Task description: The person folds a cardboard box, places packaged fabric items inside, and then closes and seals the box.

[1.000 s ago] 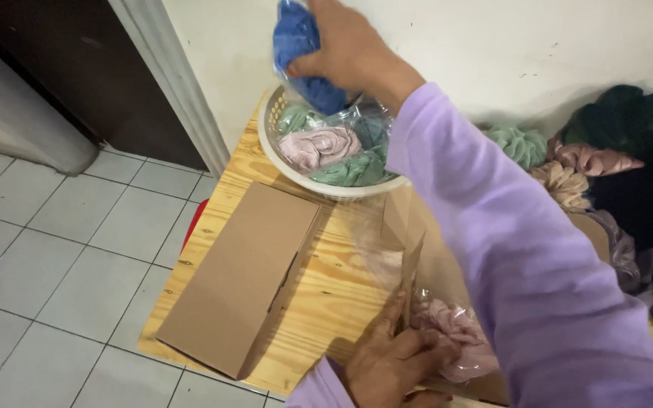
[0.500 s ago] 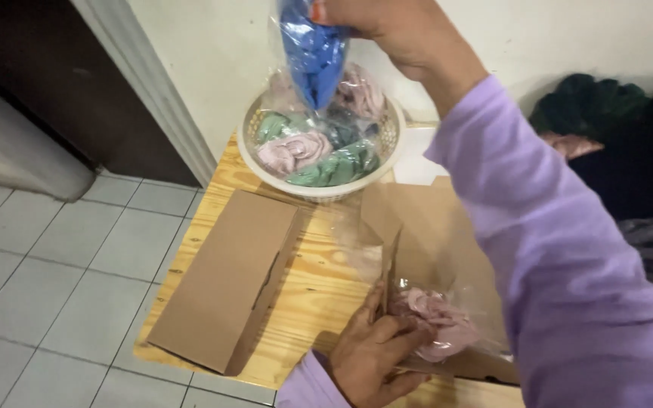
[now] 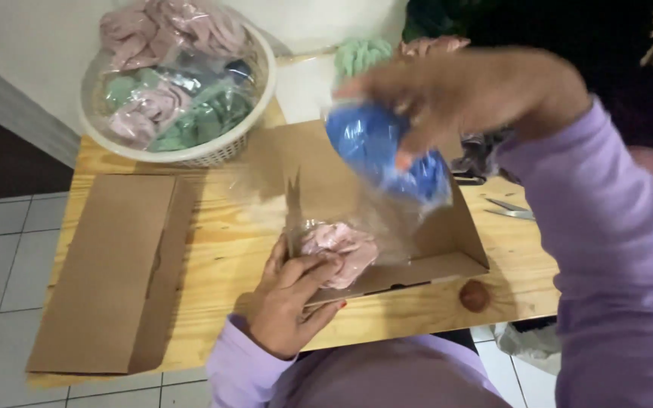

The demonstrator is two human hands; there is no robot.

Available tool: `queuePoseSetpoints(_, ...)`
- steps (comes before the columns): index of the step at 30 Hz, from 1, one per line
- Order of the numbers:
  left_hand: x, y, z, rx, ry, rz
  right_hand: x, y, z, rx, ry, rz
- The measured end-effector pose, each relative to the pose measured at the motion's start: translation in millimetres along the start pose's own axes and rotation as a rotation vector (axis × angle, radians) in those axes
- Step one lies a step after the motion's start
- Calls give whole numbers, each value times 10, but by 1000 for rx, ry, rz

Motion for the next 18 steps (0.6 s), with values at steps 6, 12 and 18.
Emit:
queuePoseSetpoints(6, -23, 5, -29, -141, -62, 117, 338, 695, -100, 18, 438, -504)
queuePoseSetpoints(12, 29, -71, 69, -56, 6, 257, 708, 1089, -46, 137, 229, -594)
queuePoseSetpoints(18, 115, -135, 255, -145, 52, 168, 716, 1212, -288, 31, 264, -363)
Point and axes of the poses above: each hand's wrist, its own z-axis towards the middle knuckle, its own y-axis out of the palm, x = y × z, the point moved 5 cm from there along z, towards the middle knuckle, and after that the axes turned 15 degrees about z, right-handed, at the moved point
